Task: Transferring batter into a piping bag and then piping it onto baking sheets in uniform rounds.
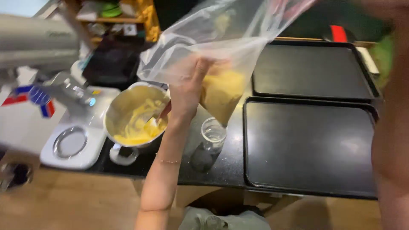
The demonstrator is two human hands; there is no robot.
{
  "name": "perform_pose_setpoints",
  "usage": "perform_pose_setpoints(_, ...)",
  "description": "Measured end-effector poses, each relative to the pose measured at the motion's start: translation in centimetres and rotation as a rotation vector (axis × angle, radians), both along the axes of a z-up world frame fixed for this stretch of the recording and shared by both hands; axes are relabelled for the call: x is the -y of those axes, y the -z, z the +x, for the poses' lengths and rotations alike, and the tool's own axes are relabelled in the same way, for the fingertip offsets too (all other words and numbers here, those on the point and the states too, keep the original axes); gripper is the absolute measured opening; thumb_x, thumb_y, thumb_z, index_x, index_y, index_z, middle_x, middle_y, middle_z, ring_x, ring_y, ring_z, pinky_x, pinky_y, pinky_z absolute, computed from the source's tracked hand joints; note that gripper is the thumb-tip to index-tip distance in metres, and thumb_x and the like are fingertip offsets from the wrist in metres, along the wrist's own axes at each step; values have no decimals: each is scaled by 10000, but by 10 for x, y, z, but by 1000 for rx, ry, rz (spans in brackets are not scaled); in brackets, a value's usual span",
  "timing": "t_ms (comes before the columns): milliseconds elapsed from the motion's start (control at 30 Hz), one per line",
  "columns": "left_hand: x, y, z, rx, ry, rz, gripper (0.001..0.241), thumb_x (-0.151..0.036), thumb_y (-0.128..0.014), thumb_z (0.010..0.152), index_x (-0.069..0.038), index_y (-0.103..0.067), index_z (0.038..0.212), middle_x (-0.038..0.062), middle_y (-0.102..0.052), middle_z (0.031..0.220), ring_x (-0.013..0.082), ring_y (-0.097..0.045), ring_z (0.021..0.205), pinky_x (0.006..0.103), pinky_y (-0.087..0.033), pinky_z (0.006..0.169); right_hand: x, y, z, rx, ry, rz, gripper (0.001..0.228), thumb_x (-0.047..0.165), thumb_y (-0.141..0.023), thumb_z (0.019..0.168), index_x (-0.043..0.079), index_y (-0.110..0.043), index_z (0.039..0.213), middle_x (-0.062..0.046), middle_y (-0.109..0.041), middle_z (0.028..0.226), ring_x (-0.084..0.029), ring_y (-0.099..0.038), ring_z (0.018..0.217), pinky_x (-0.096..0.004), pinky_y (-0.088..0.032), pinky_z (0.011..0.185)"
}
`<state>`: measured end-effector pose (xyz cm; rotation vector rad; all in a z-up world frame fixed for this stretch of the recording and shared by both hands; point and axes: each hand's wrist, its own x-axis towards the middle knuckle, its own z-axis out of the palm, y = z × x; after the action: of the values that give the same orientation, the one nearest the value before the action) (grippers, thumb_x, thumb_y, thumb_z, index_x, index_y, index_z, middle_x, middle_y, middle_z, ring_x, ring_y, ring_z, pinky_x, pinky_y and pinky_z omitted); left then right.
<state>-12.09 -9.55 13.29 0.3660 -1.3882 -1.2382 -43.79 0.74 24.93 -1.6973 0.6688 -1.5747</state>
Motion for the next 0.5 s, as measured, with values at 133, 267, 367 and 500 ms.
perform_pose_setpoints(133, -22, -58, -29, 89, 108, -77, 298, -276, -609, 1065, -30, -761, 1137, 46, -790, 1050, 136, -744, 914, 284, -614, 814, -59, 69, -42, 59, 176, -63, 438, 395, -644, 1109, 152, -481, 1435, -2, -554, 1385, -172, -562, 1321, -382, -493, 1200)
perform_pose_setpoints(267, -17, -77, -62, 309, 46, -633, 335, -299, -538, 1132, -17, -714, 1178, 39, -768, 1068, 142, -724, 920, 303, -574, 863, -103, 80, 9, 114, 337, -134, 595, 509, -685, 1095, 218, -414, 1537, 51, -494, 1496, -148, -490, 1427, -368, -433, 1263)
perform_pose_setpoints(367, -37, -123, -92, 242, 337, -704, 357, -342, -535, 1117, -55, -743, 1163, 34, -774, 1046, 112, -756, 944, 293, -602, 867, -104, 37, 91, 32, 210, -44, 884, 439, -780, 912, 77, -369, 1606, -61, -425, 1626, -196, -394, 1548, -362, -321, 1303)
perform_pose_setpoints(500, -66, -168, -134, 237, 266, -1120, 341, -358, -575, 1153, -66, -745, 1104, 62, -747, 930, 225, -700, 901, 398, -541, 933, -91, 46, 56, -240, 494, -7, 943, 372, -858, 981, 1, -257, 1606, -213, -359, 1568, -320, -367, 1499, -492, -385, 1222)
